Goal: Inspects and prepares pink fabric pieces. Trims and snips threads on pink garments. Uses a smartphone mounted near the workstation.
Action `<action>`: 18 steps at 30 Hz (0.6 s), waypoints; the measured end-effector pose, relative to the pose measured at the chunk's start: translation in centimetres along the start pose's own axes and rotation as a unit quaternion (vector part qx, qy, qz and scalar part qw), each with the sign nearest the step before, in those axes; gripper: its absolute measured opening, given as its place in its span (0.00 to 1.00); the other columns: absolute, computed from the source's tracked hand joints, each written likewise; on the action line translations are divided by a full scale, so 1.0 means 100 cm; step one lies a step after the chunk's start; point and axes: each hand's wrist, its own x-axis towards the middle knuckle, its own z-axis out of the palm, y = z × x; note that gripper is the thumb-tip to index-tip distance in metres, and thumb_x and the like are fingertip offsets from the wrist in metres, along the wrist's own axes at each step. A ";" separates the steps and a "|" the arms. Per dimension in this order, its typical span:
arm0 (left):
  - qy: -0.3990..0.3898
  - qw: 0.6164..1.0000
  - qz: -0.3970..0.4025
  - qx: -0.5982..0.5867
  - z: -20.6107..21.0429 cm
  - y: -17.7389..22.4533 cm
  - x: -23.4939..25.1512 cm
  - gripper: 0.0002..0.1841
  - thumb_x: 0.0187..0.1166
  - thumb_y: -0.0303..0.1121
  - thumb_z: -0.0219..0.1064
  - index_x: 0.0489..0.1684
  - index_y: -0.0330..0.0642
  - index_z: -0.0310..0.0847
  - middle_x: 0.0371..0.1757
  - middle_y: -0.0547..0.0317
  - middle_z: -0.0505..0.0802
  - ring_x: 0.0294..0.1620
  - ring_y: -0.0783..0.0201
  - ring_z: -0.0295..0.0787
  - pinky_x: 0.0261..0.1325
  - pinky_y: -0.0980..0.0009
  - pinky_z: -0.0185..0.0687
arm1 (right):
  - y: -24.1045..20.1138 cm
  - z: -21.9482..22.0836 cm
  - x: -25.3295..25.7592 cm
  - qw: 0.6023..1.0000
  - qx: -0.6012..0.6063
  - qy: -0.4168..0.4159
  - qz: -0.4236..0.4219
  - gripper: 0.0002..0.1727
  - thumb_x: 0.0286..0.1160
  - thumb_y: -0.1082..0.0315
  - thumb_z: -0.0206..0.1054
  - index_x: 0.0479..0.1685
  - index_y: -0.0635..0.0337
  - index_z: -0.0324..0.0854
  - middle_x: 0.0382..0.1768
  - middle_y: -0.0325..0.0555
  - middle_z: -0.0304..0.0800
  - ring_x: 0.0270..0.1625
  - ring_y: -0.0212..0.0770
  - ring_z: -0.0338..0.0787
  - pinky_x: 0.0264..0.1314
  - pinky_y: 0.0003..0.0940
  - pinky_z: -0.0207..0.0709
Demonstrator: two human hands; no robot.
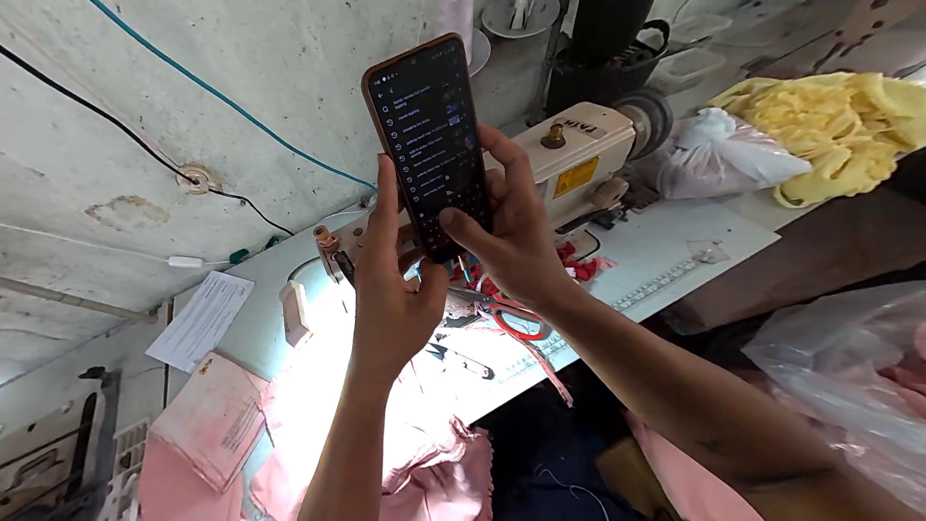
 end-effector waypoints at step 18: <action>-0.001 1.000 0.003 -0.010 -0.001 -0.001 0.002 0.53 0.69 0.15 0.62 0.99 0.50 0.35 0.87 0.50 0.70 0.71 0.57 0.86 0.62 0.61 0.93 | -0.005 -0.006 -0.006 0.999 0.011 -0.046 0.019 0.52 0.71 0.80 0.67 0.96 0.49 0.40 0.64 0.50 0.82 0.54 0.42 0.92 0.49 0.35 0.92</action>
